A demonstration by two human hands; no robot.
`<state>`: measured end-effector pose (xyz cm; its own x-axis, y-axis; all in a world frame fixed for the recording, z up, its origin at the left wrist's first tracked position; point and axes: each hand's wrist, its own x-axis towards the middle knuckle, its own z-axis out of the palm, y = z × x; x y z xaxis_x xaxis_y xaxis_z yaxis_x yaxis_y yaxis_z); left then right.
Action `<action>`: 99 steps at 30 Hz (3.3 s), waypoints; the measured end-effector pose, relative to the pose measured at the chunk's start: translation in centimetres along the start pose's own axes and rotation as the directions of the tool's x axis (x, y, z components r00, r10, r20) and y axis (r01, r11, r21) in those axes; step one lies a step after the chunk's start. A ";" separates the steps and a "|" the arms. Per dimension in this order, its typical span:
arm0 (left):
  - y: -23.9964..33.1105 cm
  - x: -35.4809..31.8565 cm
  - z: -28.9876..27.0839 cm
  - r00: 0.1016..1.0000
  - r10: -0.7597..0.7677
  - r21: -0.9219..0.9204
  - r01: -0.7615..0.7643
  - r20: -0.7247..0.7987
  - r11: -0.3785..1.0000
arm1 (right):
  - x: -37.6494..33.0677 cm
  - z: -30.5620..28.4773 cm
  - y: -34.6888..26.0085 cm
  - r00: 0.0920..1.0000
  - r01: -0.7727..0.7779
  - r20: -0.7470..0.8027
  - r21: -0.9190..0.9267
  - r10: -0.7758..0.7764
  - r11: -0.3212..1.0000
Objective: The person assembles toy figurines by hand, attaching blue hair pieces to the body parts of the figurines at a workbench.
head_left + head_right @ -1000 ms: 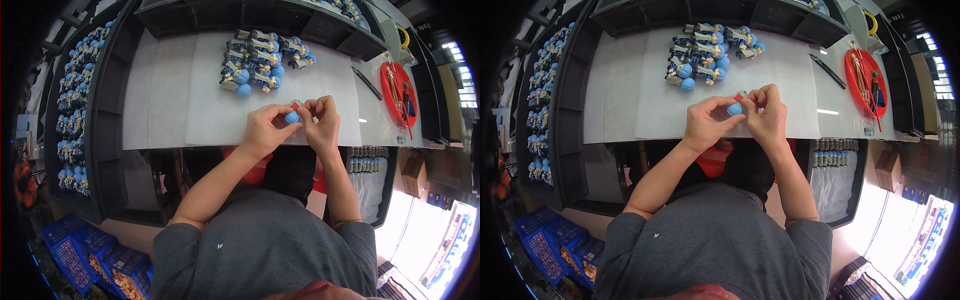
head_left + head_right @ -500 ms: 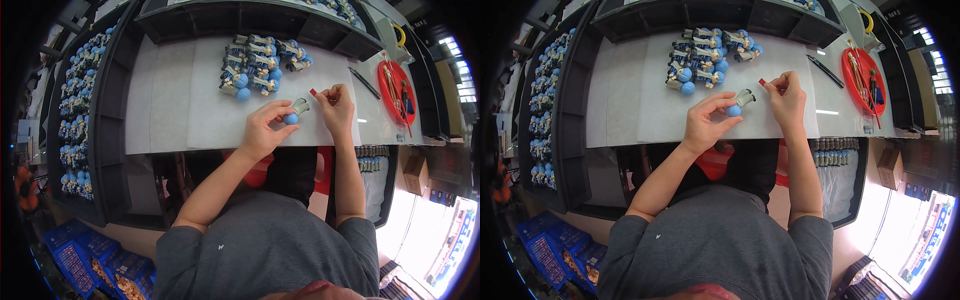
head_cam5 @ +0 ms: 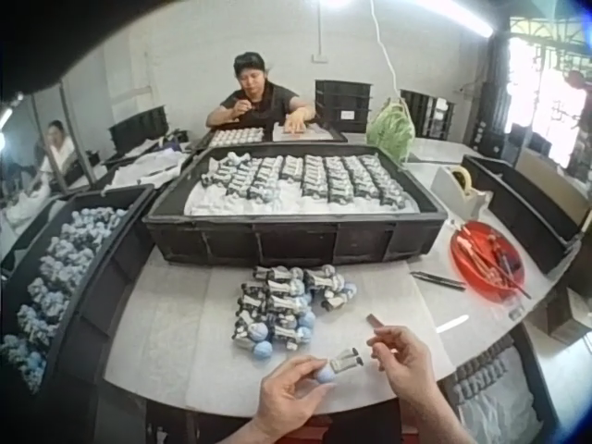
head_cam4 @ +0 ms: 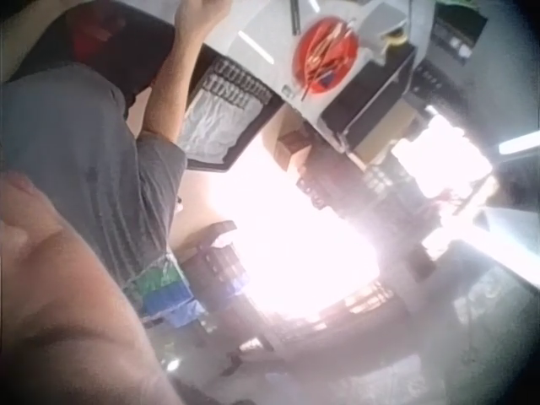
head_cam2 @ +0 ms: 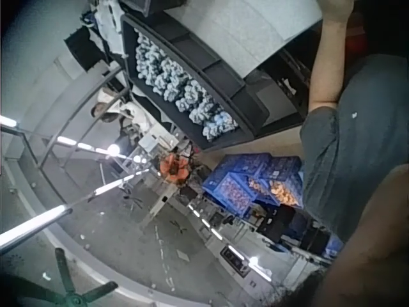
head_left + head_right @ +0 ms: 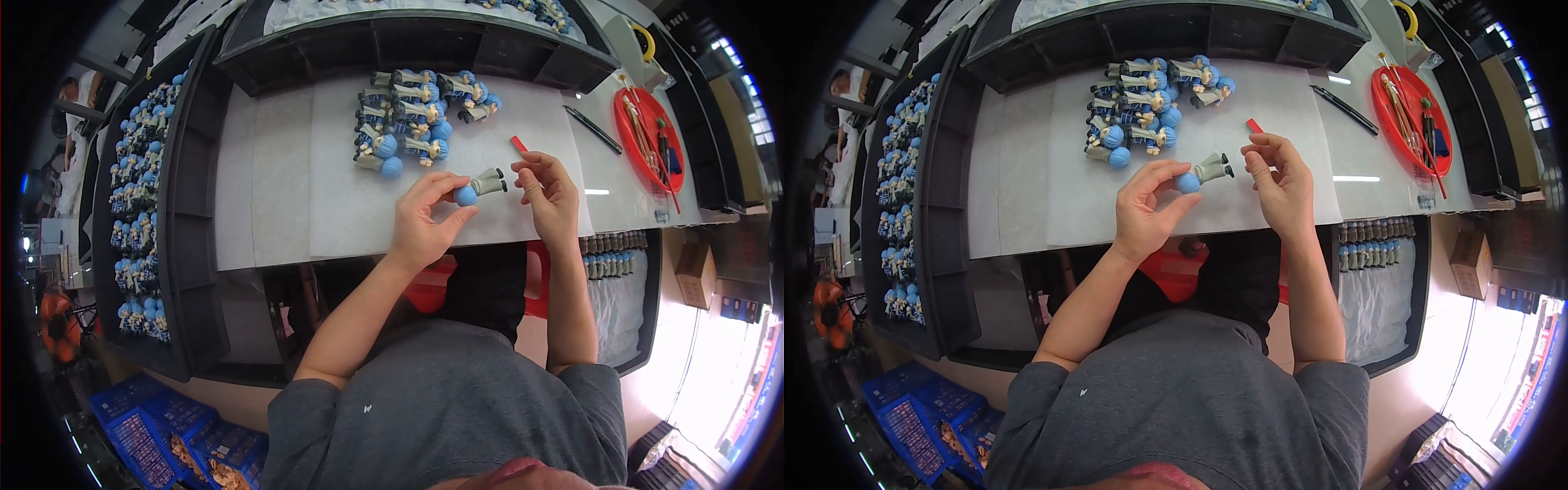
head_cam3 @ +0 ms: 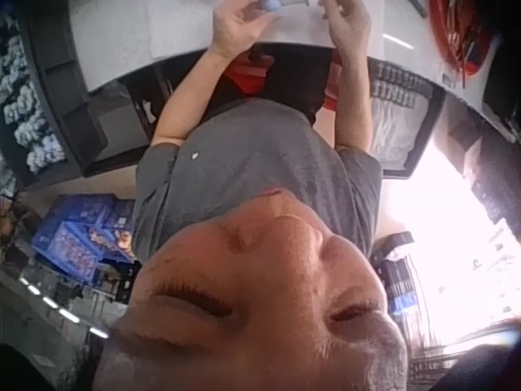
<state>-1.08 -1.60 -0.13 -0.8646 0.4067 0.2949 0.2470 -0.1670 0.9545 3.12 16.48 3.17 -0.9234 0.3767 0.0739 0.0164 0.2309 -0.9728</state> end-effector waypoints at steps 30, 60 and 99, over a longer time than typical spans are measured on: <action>0.3 0.0 0.1 0.995 -0.059 0.147 0.071 -0.086 0.987 | 0.3 4.1 0.3 0.949 0.275 -0.086 -0.252 -0.305 0.928; 19.0 -0.9 9.1 0.820 0.547 -0.743 -0.471 -0.170 0.475 | -11.2 -38.9 27.9 0.168 -0.522 -0.979 0.013 0.117 0.853; 0.7 0.9 5.3 0.929 0.369 0.436 -0.340 0.020 0.833 | -15.6 -20.5 21.0 0.884 -0.402 -0.465 -0.701 0.050 0.589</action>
<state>0.64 3.40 1.08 -0.7038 0.3340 0.6269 0.6905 0.1146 0.7142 25.71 33.85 -13.95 -0.6369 0.7617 0.1190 0.6498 0.6134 -0.4489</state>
